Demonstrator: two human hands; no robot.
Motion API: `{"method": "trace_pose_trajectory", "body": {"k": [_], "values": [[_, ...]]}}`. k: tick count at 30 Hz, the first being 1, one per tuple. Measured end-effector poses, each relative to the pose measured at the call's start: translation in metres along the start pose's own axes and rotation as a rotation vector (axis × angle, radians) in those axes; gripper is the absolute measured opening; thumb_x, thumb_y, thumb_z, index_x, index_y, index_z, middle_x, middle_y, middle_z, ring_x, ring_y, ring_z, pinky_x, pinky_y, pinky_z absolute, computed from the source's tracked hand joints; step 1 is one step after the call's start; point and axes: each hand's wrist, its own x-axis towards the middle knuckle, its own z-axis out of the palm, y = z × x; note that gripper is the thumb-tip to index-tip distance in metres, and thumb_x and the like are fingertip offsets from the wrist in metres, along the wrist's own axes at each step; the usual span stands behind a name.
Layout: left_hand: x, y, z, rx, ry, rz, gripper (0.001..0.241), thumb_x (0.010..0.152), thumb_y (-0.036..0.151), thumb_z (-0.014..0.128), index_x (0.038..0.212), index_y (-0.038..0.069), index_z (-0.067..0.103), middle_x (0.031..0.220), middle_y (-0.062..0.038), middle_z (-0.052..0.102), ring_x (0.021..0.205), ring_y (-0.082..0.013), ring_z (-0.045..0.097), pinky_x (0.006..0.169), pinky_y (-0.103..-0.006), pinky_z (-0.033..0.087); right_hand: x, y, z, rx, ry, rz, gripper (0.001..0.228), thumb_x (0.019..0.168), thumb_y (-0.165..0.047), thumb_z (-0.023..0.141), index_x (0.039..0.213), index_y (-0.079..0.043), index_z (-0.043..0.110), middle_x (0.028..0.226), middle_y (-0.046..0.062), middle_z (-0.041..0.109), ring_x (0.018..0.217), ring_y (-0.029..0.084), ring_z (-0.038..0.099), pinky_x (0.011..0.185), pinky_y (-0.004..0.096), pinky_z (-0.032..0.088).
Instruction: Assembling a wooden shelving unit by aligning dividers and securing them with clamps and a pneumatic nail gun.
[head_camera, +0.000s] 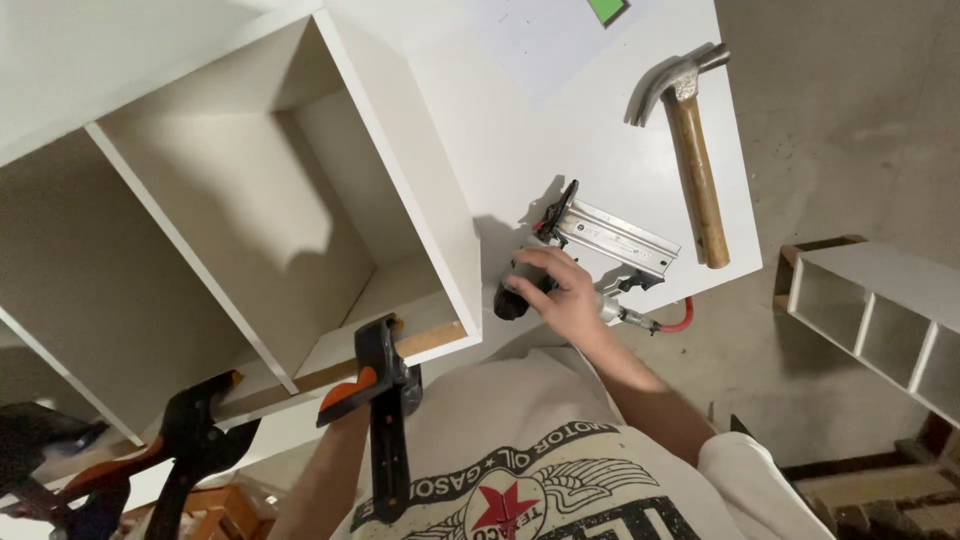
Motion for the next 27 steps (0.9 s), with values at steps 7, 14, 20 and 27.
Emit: {"method": "trace_pose_trajectory", "body": {"k": [7,14,20,27], "values": [[-0.001,-0.013,0.007,1.071,0.048,0.322,0.075,0.066,0.054,0.072,0.128,0.013,0.065,0.112,-0.008,0.072,0.111,-0.0279,0.067,0.104,-0.0396,0.05,-0.006,0.049,0.025,-0.146,0.031,0.008,0.042,0.079,-0.004,0.089,0.117,0.001,0.071,0.108,0.021,0.072,0.101,0.041,0.072,0.085,0.049,0.059],[0.0,0.13,0.014,0.897,0.027,0.158,0.036,0.095,0.03,0.061,0.125,0.014,0.069,0.114,-0.01,0.075,0.113,-0.0305,0.068,0.098,-0.0419,0.056,-0.007,0.053,0.046,-0.123,0.133,0.24,0.041,0.082,-0.016,0.091,0.116,-0.004,0.073,0.1,0.012,0.074,0.09,0.028,0.076,0.078,0.032,0.064],[0.005,0.2,-0.043,1.029,-0.125,0.312,0.04,0.091,0.032,0.061,0.126,0.014,0.068,0.119,-0.01,0.074,0.116,-0.0295,0.068,0.101,-0.0444,0.055,-0.026,0.043,0.078,0.489,0.171,0.662,0.047,0.095,-0.008,0.076,0.135,0.007,0.056,0.118,0.025,0.068,0.108,0.029,0.069,0.097,0.041,0.059],[0.024,0.35,-0.124,1.196,-0.326,0.499,0.045,0.087,0.033,0.061,0.127,0.014,0.067,0.124,-0.009,0.073,0.119,-0.0283,0.068,0.105,-0.0473,0.054,-0.058,0.068,0.129,0.715,0.324,0.479,0.053,0.104,0.0,0.06,0.152,0.006,0.037,0.138,0.017,0.05,0.125,0.021,0.054,0.111,0.036,0.048]]}}
